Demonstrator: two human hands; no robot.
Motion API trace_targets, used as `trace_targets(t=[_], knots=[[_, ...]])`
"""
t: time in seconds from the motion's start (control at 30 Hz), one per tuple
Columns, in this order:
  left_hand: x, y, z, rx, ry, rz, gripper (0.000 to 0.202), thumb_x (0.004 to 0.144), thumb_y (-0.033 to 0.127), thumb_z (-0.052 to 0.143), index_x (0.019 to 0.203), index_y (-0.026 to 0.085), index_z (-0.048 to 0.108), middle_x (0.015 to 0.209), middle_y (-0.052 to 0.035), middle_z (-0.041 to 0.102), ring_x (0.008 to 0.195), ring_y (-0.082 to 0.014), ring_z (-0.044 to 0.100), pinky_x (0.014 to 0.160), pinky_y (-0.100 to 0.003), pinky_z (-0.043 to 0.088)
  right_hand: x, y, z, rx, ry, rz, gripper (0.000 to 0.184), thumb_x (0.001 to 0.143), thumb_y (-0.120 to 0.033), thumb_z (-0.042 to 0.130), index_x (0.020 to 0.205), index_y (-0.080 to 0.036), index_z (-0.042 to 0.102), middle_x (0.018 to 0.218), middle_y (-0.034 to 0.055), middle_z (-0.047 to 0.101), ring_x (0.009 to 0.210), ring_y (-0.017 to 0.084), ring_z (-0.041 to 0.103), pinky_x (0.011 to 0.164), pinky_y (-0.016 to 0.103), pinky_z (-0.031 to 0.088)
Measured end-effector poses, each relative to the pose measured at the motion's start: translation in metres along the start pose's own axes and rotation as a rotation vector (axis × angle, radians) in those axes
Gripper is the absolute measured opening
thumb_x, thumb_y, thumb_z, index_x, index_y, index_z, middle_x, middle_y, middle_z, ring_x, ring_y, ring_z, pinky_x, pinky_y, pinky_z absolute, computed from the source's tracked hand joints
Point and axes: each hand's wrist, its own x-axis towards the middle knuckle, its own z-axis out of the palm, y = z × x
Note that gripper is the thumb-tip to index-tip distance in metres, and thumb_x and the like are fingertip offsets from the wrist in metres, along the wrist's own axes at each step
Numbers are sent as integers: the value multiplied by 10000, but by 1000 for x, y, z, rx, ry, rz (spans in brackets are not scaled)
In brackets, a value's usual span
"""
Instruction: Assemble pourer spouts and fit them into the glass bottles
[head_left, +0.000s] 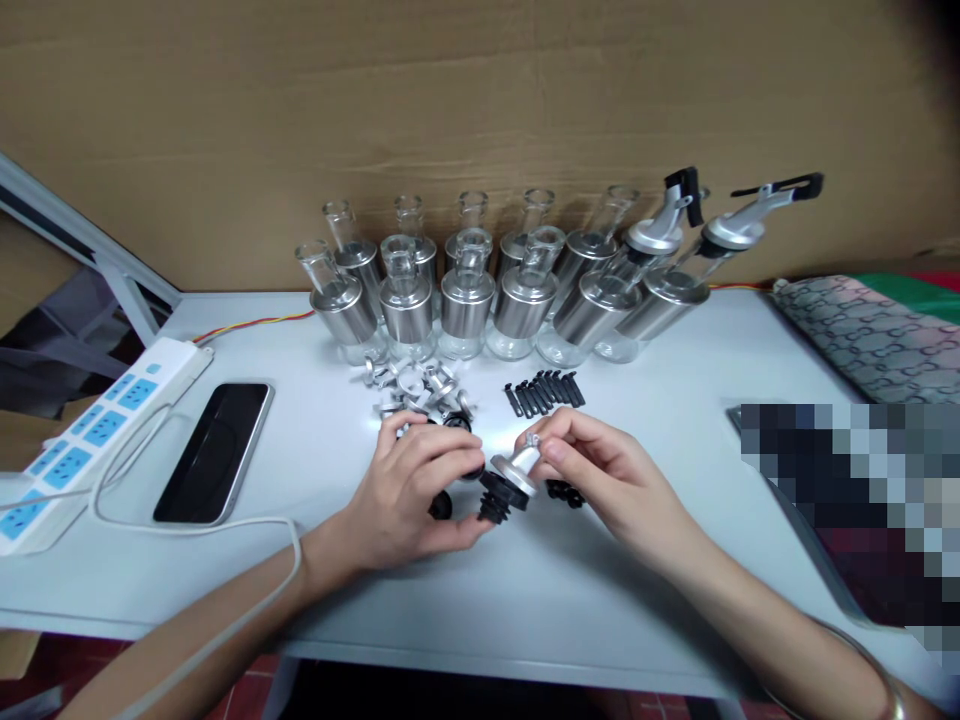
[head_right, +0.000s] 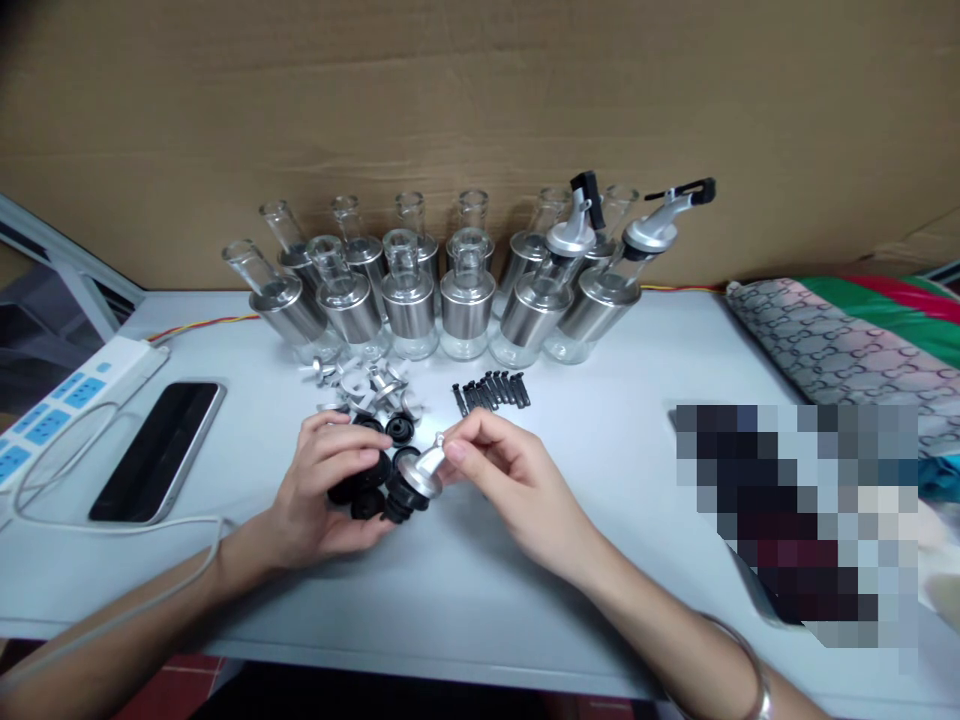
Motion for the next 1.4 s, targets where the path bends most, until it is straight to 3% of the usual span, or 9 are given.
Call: trace_targets(t=[0.13, 0.33, 0.67, 1.4], knots=[[1, -1, 0, -20, -162, 87, 383, 957, 252, 437, 1310, 120, 365, 1083, -140, 686, 1024, -203, 627, 952, -386, 387, 1, -2, -1, -65, -35, -13, 343, 825, -496, 632, 665, -198, 581, 682, 18, 646, 658, 144, 613, 651, 258, 519], [3, 0, -2, -44, -262, 90, 317, 1001, 250, 322, 1287, 134, 397, 1092, -124, 672, 1031, -201, 597, 931, -371, 391, 1, -3, 0, -83, -31, -11, 354, 821, -512, 625, 657, -204, 572, 673, 10, 642, 644, 140, 605, 642, 249, 512], [-2, 4, 1, 44, -264, 14, 283, 973, 199, 328, 1208, 115, 460, 1082, -121, 676, 1011, -228, 575, 1000, -437, 266, 1, 1, 3, -27, 23, 65, 362, 776, -544, 656, 699, -201, 569, 661, 4, 628, 613, 129, 611, 615, 245, 554], [3, 6, -1, 66, -212, -40, 229, 940, 157, 375, 1147, 161, 472, 1041, -73, 706, 840, -198, 569, 942, -431, 250, 0, 2, 4, 59, 34, 160, 351, 729, -507, 721, 658, -188, 592, 632, -13, 631, 623, 122, 645, 631, 240, 581]])
